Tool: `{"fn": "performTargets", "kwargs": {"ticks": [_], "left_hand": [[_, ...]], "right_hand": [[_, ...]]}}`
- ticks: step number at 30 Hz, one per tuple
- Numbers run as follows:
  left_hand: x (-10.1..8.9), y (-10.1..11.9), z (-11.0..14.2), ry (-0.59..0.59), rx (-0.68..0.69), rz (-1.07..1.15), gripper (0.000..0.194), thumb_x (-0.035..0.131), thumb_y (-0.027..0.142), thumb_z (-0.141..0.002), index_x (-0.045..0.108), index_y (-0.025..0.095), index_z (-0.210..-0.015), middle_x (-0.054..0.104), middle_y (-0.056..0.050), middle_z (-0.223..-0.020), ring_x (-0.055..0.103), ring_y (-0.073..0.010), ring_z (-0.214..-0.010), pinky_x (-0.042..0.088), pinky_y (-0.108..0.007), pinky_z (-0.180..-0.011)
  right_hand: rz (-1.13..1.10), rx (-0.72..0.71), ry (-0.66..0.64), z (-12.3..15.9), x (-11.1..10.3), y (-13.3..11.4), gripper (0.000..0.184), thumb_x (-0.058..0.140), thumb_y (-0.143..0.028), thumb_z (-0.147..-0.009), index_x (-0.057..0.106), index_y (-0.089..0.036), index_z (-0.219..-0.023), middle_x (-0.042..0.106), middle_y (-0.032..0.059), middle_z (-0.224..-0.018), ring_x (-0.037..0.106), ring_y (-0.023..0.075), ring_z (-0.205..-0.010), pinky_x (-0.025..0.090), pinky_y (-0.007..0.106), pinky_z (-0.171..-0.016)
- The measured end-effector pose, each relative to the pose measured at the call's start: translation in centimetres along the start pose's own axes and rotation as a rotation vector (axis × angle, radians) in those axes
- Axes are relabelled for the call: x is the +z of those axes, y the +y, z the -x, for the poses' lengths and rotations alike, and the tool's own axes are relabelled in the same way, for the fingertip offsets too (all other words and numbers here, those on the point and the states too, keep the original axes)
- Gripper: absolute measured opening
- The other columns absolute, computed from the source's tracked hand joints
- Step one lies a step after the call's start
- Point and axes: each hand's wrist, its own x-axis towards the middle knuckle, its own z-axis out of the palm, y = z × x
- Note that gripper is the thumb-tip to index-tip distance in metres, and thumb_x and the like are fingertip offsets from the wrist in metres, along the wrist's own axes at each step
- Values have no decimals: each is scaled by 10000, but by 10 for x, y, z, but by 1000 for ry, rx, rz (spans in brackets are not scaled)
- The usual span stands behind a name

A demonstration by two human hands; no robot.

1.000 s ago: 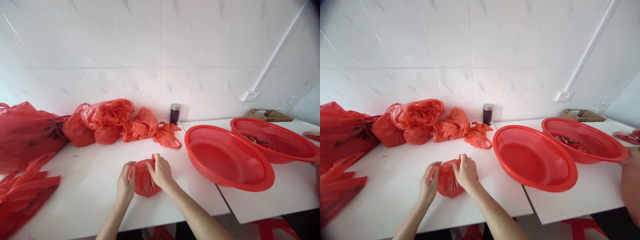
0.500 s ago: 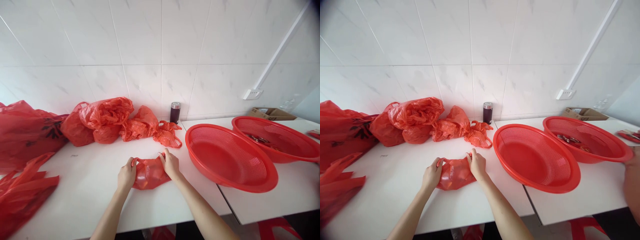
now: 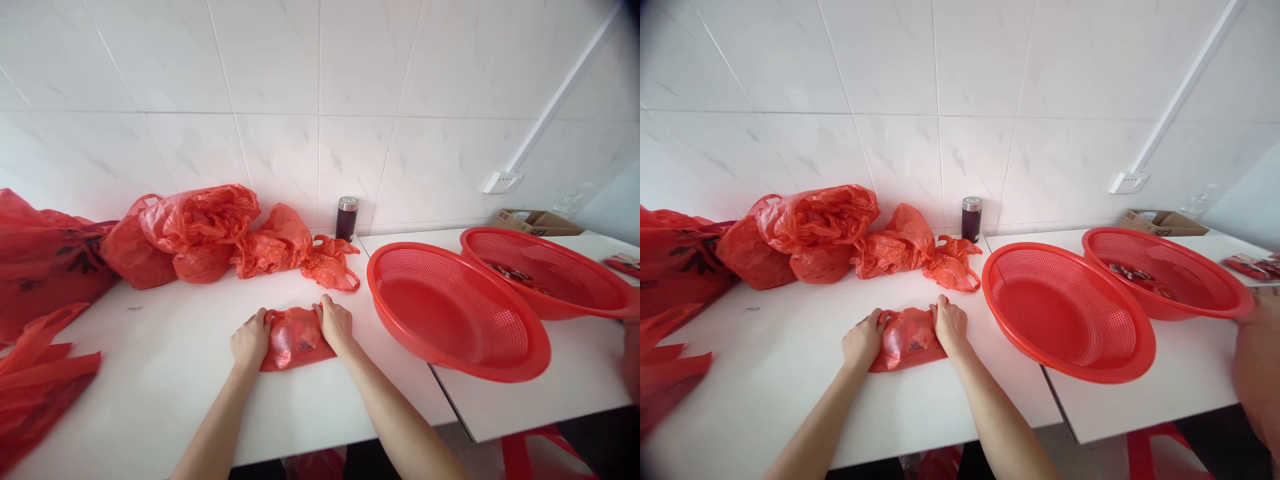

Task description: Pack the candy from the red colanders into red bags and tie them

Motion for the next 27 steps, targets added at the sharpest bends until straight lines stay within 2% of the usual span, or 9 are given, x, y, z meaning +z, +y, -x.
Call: {"fn": "performTargets", "kwargs": {"ticks": [6, 12, 14, 16, 19, 21, 24, 26, 27], "left_hand": [[2, 0, 0, 93, -22, 137, 337, 303, 425, -917, 598, 263, -938, 680, -89, -1008, 603, -270, -835, 321, -323, -628], [-2, -13, -2, 210, -209, 468, 351, 334, 493, -880, 540, 246, -739, 635, -49, -740, 548, -229, -665, 328, -311, -608], [-1, -14, -2, 267, -239, 620, 360, 321, 492, -870, 457, 231, -663, 566, -29, -661, 516, -194, -619, 343, -295, -588], [0, -11, -2, 304, -246, 778, 353, 285, 477, -859, 353, 231, -615, 432, 3, -572, 449, -156, -541, 345, -276, -543], [-3, -10, 1, 293, -216, 971, 312, 266, 460, -828, 244, 240, -608, 292, 37, -545, 367, -126, -478, 351, -263, -492], [-11, -14, 3, 232, -176, 1037, 295, 350, 462, -783, 281, 239, -603, 316, 38, -539, 386, -125, -471, 389, -273, -487], [-28, -27, 5, 195, -147, 1029, 216, 468, 415, -723, 444, 208, -666, 491, -15, -595, 503, -163, -523, 467, -332, -536], [-41, -31, 8, 311, -146, 970, 219, 454, 396, -767, 502, 193, -834, 595, -80, -817, 588, -214, -719, 501, -406, -683], [-45, -29, 10, 386, -127, 927, 236, 435, 392, -802, 500, 200, -924, 595, -101, -964, 589, -234, -869, 483, -444, -795]], "right_hand": [[36, 28, 32, 1, 3, -1, 193, 335, -304, -1023, 456, -158, -989, 683, 51, -726, 673, 187, -672, 278, 252, -520], [33, 69, 91, 2, 8, -1, 166, 315, -282, -1030, 415, -155, -994, 682, 64, -674, 687, 195, -646, 271, 246, -492], [27, 85, 117, 2, 10, -2, 146, 322, -267, -1027, 409, -158, -985, 679, 65, -658, 686, 196, -629, 267, 243, -485], [17, 93, 148, 2, 12, -1, 136, 328, -259, -1021, 408, -156, -979, 672, 60, -635, 680, 200, -600, 254, 246, -472], [-8, 86, 202, 1, 15, 1, 163, 306, -264, -1019, 415, -153, -972, 652, 47, -589, 661, 201, -543, 221, 253, -449], [-38, 65, 243, 0, 17, 4, 222, 258, -288, -1025, 423, -149, -971, 634, 41, -560, 641, 197, -504, 199, 256, -437], [-115, -6, 297, 1, 17, 7, 337, 186, -362, -1031, 437, -152, -950, 615, 31, -546, 612, 179, -473, 193, 251, -429], [-185, -68, 322, 2, 15, 8, 394, 161, -417, -1028, 439, -164, -910, 604, 22, -550, 599, 160, -471, 213, 239, -433], [-221, -95, 332, 3, 14, 9, 410, 156, -437, -1026, 437, -170, -890, 597, 18, -552, 593, 151, -473, 227, 233, -437]]}}
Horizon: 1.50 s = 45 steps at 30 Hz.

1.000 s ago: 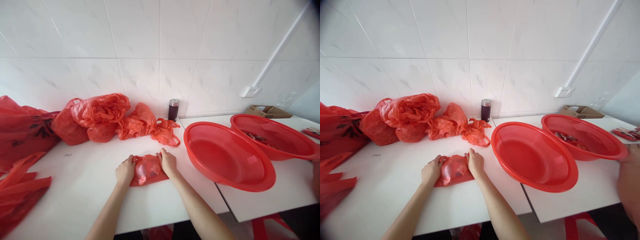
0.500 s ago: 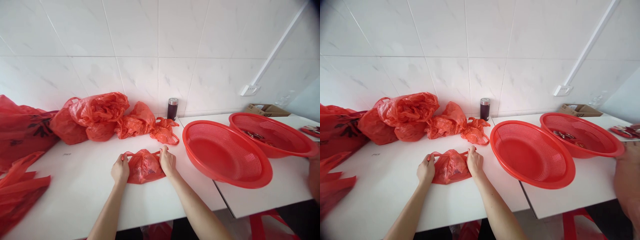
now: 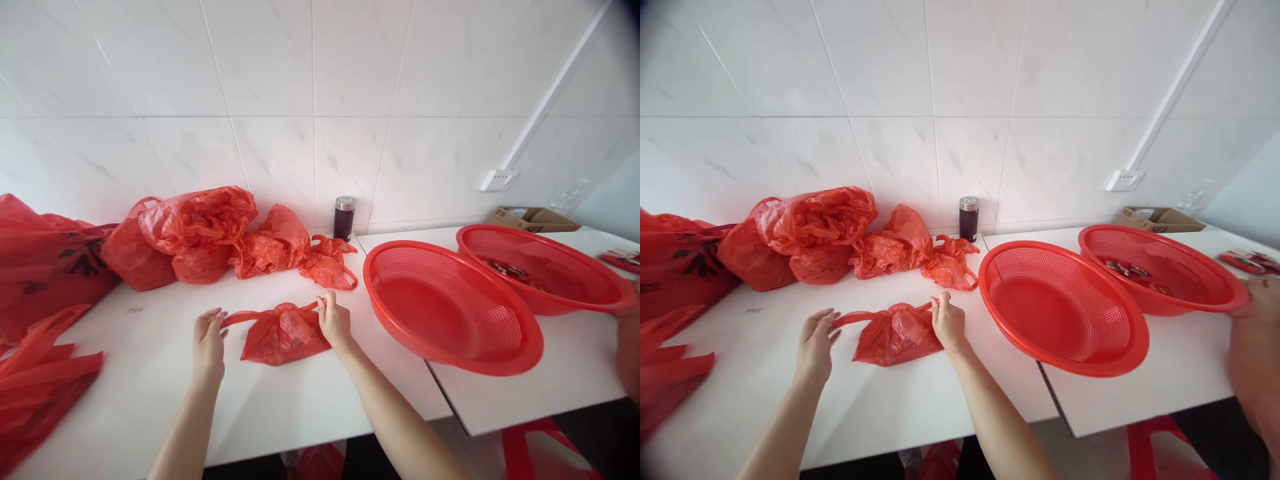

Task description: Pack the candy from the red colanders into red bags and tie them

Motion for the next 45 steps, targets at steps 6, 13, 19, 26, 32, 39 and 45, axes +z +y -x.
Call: {"fn": "performTargets", "kwargs": {"ticks": [6, 13, 19, 26, 32, 39, 45], "left_hand": [[36, 31, 22, -421, 382, -208, 137, 629, 311, -741, 655, 250, -861, 640, -51, -1085, 537, -241, -1097, 383, -368, -994], [55, 40, 15, -667, 271, -411, 126, 576, 206, -737, 668, 246, -813, 669, -49, -863, 591, -251, -859, 414, -376, -812], [30, 70, 3, -740, -27, -167, 191, 562, 380, -799, 592, 208, -875, 664, -27, -826, 628, -201, -770, 486, -327, -732], [9, 82, 1, -832, -367, 236, 350, 613, 439, -804, 583, 193, -1052, 700, -102, -990, 685, -229, -863, 555, -359, -783], [-31, 83, -6, -724, -484, 316, 284, 664, 381, -779, 651, 159, -956, 721, -130, -963, 698, -269, -846, 565, -384, -788], [-120, 65, -35, -358, -527, 126, 361, 741, 280, -703, 642, 162, -1029, 737, -75, -874, 709, -227, -756, 585, -323, -697], [-200, 33, -57, -138, -568, -239, 376, 708, 236, -743, 629, 138, -1097, 754, -62, -838, 710, -226, -725, 567, -342, -682]], "right_hand": [[-194, -17, 49, 4, -9, -2, 387, 203, -460, -1013, 425, -186, -853, 577, 7, -569, 567, 136, -478, 295, 216, -469], [-381, 62, 41, 3, -18, -4, 310, 302, -415, -998, 458, -154, -1062, 651, 32, -715, 632, 144, -617, 418, 216, -564], [-777, 178, -256, -3, -24, -8, 588, 590, -438, -843, 369, -212, -1338, 665, -12, -811, 622, 131, -654, 487, 234, -660], [-923, 320, -262, -8, -16, 3, 303, 428, -424, -895, 425, -186, -1083, 610, -8, -678, 605, 150, -623, 472, 251, -597], [-887, 294, -305, -4, -17, 3, 267, 485, -420, -878, 455, -205, -1034, 590, -30, -627, 588, 153, -596, 454, 263, -630], [-842, 261, -334, -2, -10, 6, 251, 465, -421, -885, 466, -216, -1030, 574, -38, -617, 588, 156, -612, 451, 257, -629], [-797, 248, -340, -2, -10, 6, 251, 461, -427, -888, 479, -215, -1021, 585, -32, -629, 579, 154, -599, 450, 262, -635]]}}
